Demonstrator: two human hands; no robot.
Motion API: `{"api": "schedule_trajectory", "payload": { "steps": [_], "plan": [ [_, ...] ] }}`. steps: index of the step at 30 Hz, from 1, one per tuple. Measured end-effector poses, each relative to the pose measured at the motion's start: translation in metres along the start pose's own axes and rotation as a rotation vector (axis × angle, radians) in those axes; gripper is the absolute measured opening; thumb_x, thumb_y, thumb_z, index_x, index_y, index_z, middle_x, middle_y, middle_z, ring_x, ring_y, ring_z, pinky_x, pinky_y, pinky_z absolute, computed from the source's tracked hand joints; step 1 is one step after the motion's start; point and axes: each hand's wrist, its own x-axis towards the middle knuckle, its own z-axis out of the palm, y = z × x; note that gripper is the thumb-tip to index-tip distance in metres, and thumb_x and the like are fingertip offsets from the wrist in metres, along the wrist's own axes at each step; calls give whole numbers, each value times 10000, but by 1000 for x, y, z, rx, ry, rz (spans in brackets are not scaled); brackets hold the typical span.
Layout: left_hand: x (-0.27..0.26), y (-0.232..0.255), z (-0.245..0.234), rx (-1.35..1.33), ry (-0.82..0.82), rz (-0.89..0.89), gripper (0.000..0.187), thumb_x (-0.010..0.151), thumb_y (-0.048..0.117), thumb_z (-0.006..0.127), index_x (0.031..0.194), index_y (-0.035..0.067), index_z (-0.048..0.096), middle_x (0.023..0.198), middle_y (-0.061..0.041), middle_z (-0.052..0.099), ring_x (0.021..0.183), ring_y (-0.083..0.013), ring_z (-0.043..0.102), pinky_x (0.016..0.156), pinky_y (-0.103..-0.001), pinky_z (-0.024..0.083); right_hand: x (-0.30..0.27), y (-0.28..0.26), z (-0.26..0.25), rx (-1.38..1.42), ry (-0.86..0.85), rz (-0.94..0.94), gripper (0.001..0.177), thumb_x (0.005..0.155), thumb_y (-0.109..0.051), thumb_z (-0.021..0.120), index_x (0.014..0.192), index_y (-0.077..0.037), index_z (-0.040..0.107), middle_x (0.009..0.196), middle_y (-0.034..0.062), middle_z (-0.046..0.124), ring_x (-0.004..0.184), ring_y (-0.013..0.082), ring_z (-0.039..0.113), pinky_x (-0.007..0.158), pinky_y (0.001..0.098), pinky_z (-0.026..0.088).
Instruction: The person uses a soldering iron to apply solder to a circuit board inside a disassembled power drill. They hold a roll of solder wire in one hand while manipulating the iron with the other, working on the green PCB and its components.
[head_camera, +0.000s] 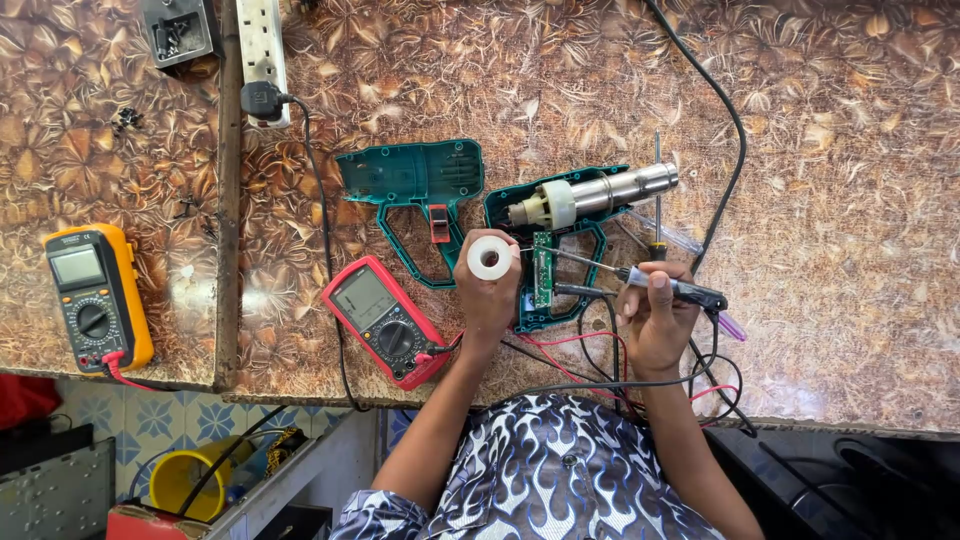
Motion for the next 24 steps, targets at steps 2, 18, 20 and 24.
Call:
{"api": "schedule_trajectory", "payload": {
  "steps": [2,18,20,24],
  "plan": [
    [0,1,0,-4,4,-3,43,935,137,640,911,102,647,893,-79,631,812,-244,634,779,-410,479,1,1,0,-1,-3,1,259,1070,-255,539,1095,-3,593,471,78,494,379,170,543,410,225,458],
    [-1,-3,0,-2,7,-3,57,945,152,647,921,101,655,893,-83,639,819,-256,644,788,-404,483,2,3,-3,-4,9,4,271,1074,-289,534,1081,-27,604,467,64,501,385,158,540,423,218,460],
    [0,-2,0,-1,9,1,58,950,152,643,922,102,653,890,-84,636,814,-254,641,784,-405,483,4,2,-5,3,14,1,276,1081,-309,523,1092,-48,615,478,50,511,395,148,543,431,215,467],
    [-2,-4,2,-14,16,-12,57,961,145,650,929,98,653,890,-79,632,808,-225,631,777,-386,476,7,3,-13,45,53,9,265,1087,-315,512,1089,-66,605,462,17,455,377,143,511,461,222,449]
  ]
}}
